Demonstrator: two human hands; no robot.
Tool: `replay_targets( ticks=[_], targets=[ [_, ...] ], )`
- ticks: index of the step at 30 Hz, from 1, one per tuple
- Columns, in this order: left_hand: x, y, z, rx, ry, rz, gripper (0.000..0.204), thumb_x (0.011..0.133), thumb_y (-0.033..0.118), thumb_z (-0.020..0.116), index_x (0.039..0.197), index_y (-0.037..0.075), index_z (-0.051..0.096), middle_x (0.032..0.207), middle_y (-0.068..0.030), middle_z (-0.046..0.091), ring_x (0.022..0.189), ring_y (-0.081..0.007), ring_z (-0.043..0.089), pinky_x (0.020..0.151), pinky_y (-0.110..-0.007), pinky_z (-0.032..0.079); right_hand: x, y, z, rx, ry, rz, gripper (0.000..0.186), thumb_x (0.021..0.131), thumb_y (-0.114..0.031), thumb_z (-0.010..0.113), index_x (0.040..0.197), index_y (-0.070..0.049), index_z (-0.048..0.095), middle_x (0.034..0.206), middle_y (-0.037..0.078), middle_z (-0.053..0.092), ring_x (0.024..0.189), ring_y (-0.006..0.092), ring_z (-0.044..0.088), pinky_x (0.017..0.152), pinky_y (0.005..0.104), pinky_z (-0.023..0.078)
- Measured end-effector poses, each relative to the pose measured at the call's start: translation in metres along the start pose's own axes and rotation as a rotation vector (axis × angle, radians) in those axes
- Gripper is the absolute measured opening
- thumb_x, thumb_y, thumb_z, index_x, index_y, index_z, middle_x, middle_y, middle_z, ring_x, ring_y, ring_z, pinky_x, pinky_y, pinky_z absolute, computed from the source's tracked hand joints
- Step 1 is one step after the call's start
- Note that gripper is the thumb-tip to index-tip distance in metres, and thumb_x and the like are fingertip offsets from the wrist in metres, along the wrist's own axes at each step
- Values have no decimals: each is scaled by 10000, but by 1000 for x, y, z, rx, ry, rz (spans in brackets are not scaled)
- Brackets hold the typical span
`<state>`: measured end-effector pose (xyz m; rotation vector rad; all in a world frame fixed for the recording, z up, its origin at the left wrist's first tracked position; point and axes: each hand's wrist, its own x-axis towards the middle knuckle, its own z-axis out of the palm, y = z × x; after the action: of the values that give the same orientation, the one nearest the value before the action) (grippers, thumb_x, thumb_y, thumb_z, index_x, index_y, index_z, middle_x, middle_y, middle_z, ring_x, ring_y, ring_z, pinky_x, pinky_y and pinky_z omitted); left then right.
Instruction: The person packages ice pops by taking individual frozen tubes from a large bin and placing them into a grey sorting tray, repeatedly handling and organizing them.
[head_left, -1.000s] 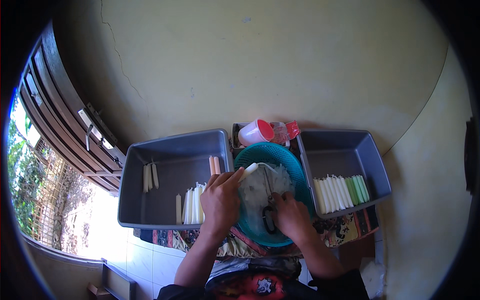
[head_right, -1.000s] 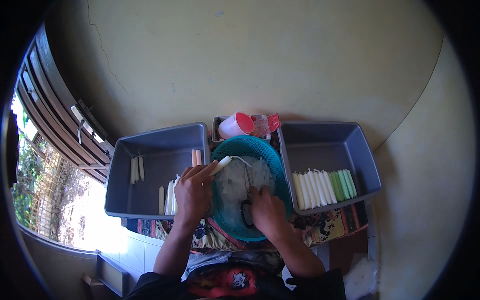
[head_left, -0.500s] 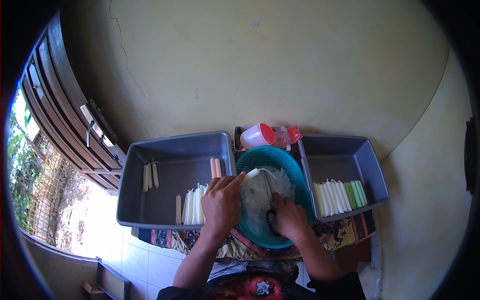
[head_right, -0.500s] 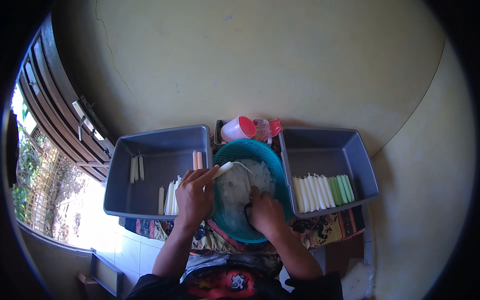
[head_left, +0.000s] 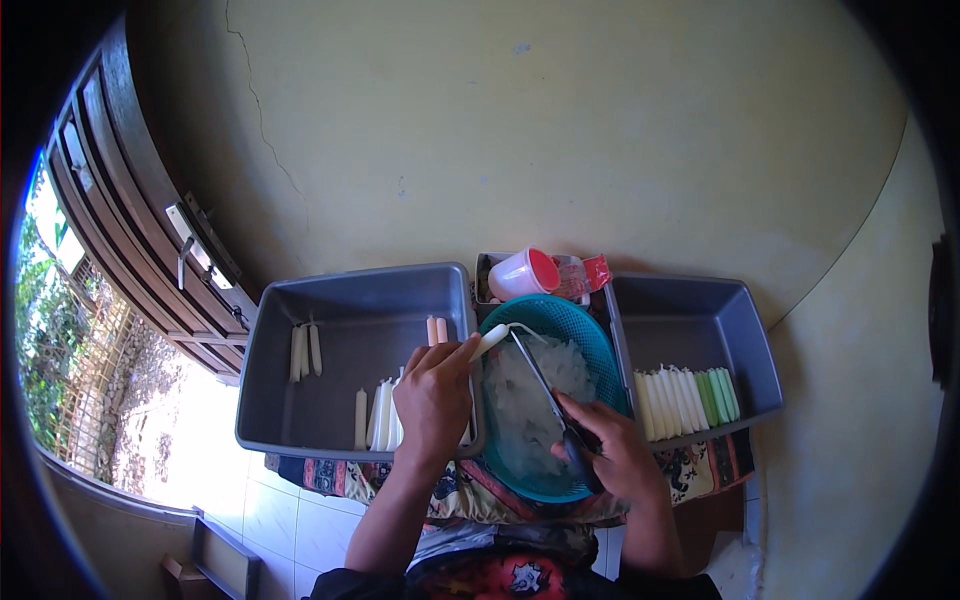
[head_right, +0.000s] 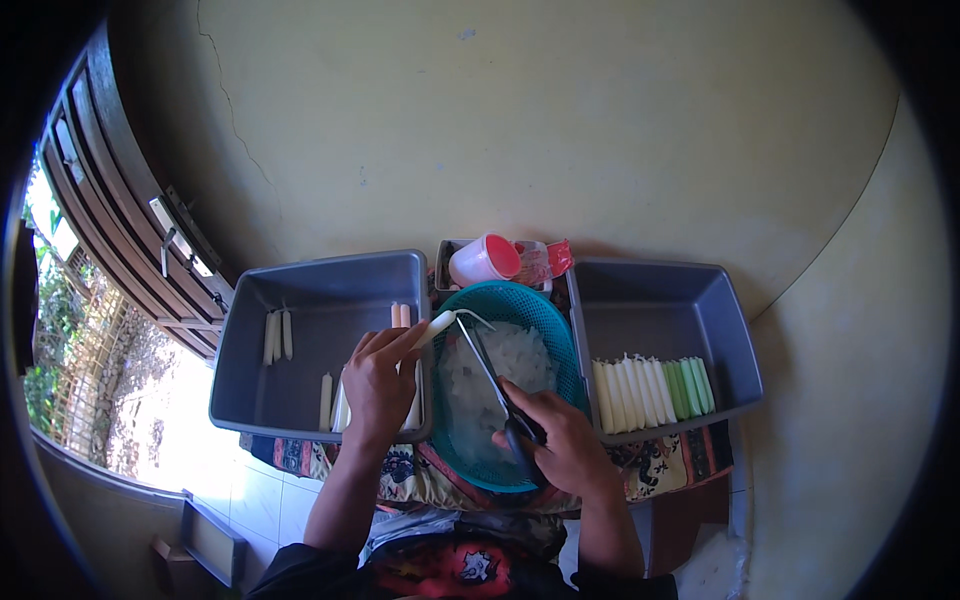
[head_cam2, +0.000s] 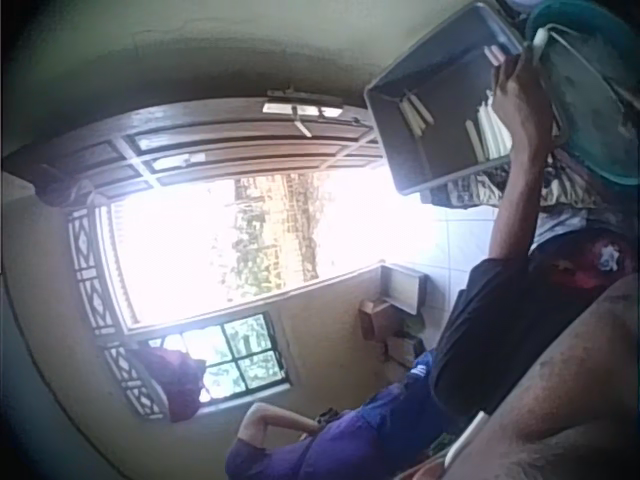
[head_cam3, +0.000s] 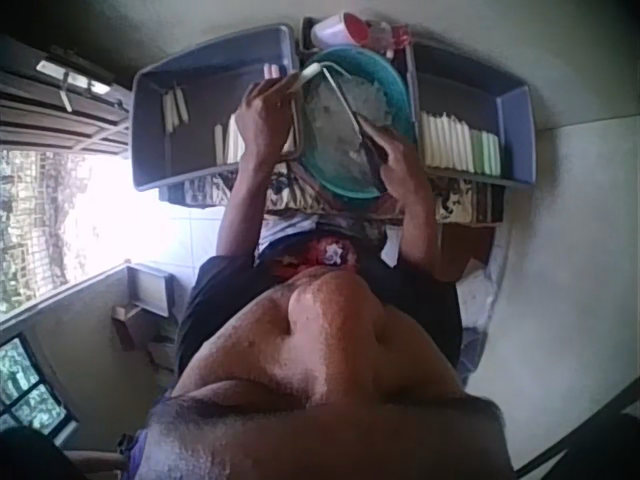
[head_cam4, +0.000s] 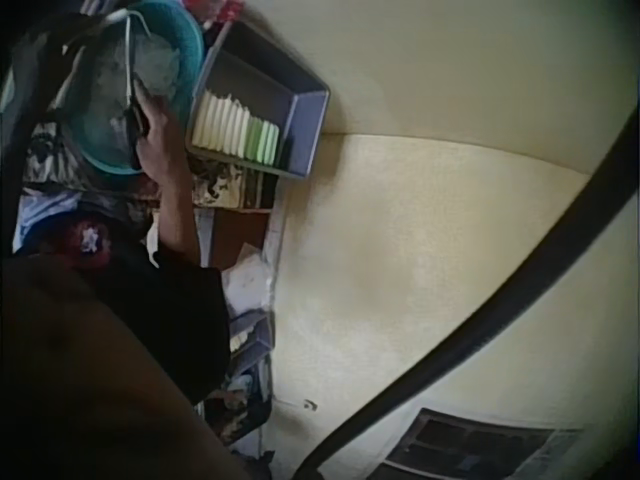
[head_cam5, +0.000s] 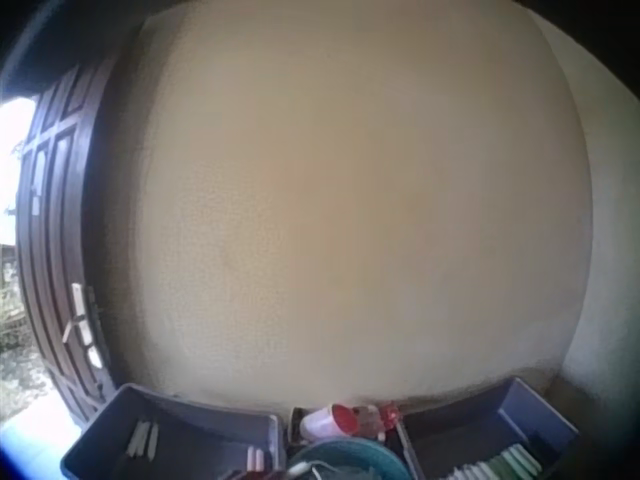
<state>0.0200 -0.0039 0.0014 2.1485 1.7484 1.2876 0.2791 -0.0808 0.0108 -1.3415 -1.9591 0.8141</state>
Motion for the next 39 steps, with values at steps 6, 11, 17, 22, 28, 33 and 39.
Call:
replay_targets(
  ticks=[6,11,17,22,28,33,39],
  targets=[
    [-5,2,0,-19,-24,41,424,883,30,823,1276,188,851,1109,-68,821,1000,-292,751,871,-432,603,7,8,8,199,51,-92,755,955,-214,883,1636,-133,568,1070,120,686,931,221,678,883,365,548],
    [-7,0,3,-41,-21,92,418,884,26,818,1267,188,855,1107,-60,822,986,-287,749,863,-425,606,11,8,15,177,95,-61,759,951,-201,888,1636,-137,568,1046,117,680,906,214,673,862,360,553],
    [-9,-1,0,-38,-28,105,427,872,4,803,1254,185,860,1095,-48,820,981,-276,743,852,-420,610,16,6,21,99,142,-77,763,936,-222,900,1624,-135,581,994,118,668,852,225,670,814,378,553],
    [-10,-3,2,-48,-18,114,435,862,1,801,1252,184,861,1094,-43,819,981,-272,741,847,-414,611,15,4,22,49,163,-94,753,937,-243,896,1615,-129,590,963,128,661,824,251,672,787,398,547],
    [-10,-2,2,-25,-10,133,438,849,5,802,1246,179,863,1093,-41,820,987,-274,741,847,-411,614,15,-10,19,-89,151,-82,705,958,-249,869,1592,-91,603,935,151,653,804,299,683,755,433,534],
    [-10,-2,2,-17,-4,144,438,840,2,800,1239,174,865,1093,-40,821,988,-273,740,846,-407,615,13,-9,22,-148,158,-90,690,962,-261,860,1577,-72,612,924,155,646,789,312,673,739,455,524],
    [-10,-3,2,-46,4,128,412,852,5,803,1226,168,868,1079,-42,822,974,-274,739,839,-408,614,13,-6,25,-112,176,-51,683,957,-265,861,1568,-74,624,885,151,640,769,316,665,735,462,519]
  ],
)
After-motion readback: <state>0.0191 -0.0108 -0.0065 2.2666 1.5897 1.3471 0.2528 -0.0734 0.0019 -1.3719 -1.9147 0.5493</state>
